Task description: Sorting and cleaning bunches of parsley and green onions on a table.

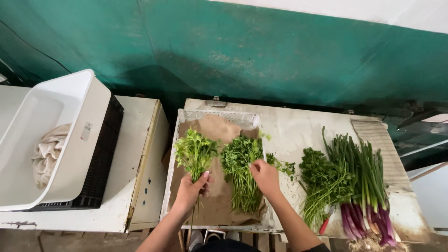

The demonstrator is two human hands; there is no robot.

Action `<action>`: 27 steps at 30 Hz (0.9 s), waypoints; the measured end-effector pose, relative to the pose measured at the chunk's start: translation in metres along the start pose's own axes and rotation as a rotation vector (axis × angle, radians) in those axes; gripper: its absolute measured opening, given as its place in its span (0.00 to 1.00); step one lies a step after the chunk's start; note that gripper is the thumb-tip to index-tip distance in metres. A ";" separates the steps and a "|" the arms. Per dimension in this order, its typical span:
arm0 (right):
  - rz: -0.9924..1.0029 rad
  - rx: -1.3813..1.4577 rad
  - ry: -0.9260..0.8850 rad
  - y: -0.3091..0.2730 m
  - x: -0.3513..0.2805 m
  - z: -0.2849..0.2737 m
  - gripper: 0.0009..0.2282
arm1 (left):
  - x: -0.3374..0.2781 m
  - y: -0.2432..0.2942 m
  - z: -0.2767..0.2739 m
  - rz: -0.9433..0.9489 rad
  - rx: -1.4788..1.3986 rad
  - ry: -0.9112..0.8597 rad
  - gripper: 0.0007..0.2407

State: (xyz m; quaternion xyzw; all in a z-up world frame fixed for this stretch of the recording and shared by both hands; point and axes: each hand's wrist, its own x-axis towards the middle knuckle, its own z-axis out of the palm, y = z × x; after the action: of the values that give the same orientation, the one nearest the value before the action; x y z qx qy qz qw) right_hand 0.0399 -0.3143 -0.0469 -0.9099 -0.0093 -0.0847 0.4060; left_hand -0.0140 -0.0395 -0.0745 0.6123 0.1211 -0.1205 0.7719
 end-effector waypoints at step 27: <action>0.080 0.431 -0.515 -0.040 -0.046 0.025 0.10 | -0.016 0.052 0.039 -0.061 -0.273 -0.160 0.13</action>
State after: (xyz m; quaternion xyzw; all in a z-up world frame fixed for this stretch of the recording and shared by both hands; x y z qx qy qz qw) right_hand -0.0053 -0.2667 -0.0414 -0.7944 -0.0936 0.1679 0.5762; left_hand -0.0095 -0.0656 -0.0127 0.4861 0.0928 -0.1746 0.8512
